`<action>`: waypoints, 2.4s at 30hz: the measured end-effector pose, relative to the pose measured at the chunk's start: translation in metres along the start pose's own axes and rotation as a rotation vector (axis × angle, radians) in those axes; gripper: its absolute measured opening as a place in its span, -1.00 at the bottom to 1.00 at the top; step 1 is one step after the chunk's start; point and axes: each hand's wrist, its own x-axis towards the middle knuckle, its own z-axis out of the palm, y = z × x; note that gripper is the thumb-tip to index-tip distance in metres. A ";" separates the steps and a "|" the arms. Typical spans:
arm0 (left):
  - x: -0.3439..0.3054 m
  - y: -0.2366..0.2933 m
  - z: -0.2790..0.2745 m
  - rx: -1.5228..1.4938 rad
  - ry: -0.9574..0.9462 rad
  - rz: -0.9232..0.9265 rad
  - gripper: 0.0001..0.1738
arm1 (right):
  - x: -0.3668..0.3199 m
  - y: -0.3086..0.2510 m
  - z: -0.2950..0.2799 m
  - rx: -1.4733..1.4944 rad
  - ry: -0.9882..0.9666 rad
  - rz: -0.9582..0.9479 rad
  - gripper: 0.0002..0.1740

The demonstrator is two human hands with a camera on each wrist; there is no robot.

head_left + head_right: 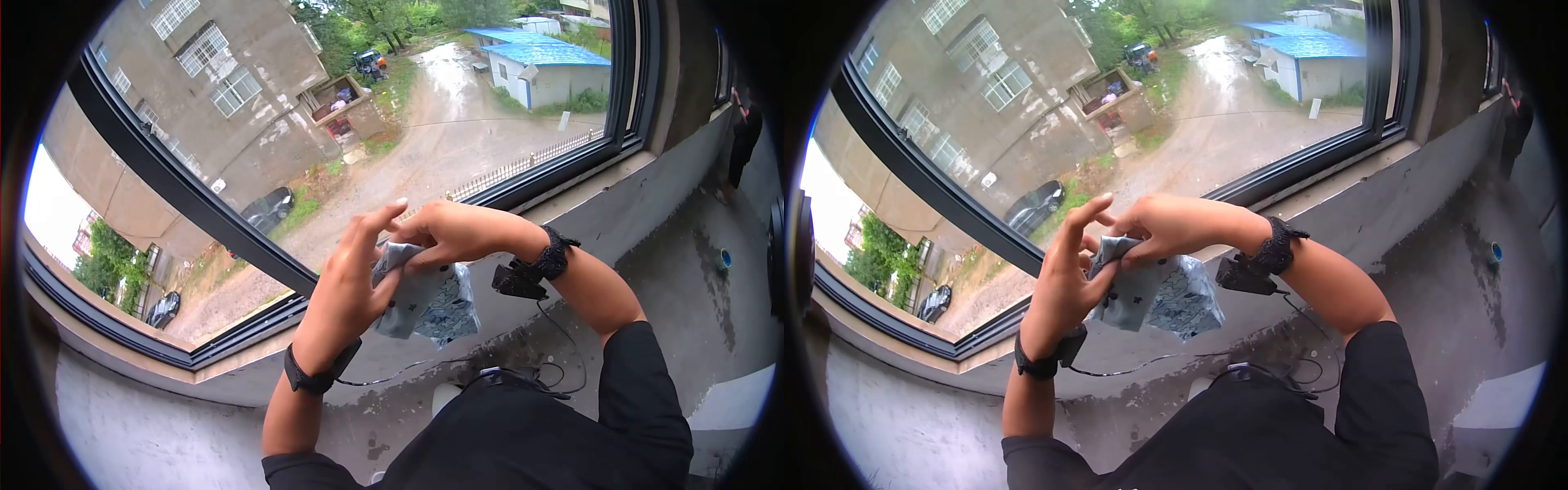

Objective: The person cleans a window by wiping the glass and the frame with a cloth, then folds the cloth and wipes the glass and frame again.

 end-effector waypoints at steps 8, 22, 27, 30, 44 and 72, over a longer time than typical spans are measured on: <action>-0.048 -0.072 0.038 -0.401 -0.126 -0.271 -0.69 | -0.022 -0.010 -0.001 -0.234 0.200 0.018 -0.77; -0.144 -0.053 -0.048 0.062 0.087 -0.489 -0.78 | 0.074 -0.005 0.078 -0.138 0.125 -0.172 -0.72; -0.188 -0.098 -0.124 0.230 0.199 -0.668 -0.79 | 0.180 0.001 0.140 -0.129 0.036 -0.199 -0.72; -0.216 -0.164 -0.168 0.256 0.300 -0.684 -0.80 | 0.252 0.005 0.183 -0.127 0.114 -0.178 -0.75; -0.285 -0.393 -0.219 0.301 0.396 -0.307 -0.80 | 0.382 0.066 0.325 -0.480 0.330 -0.075 -0.75; -0.315 -0.423 -0.155 0.186 0.044 -0.431 -0.77 | 0.328 0.095 0.338 -0.545 0.011 0.339 -0.75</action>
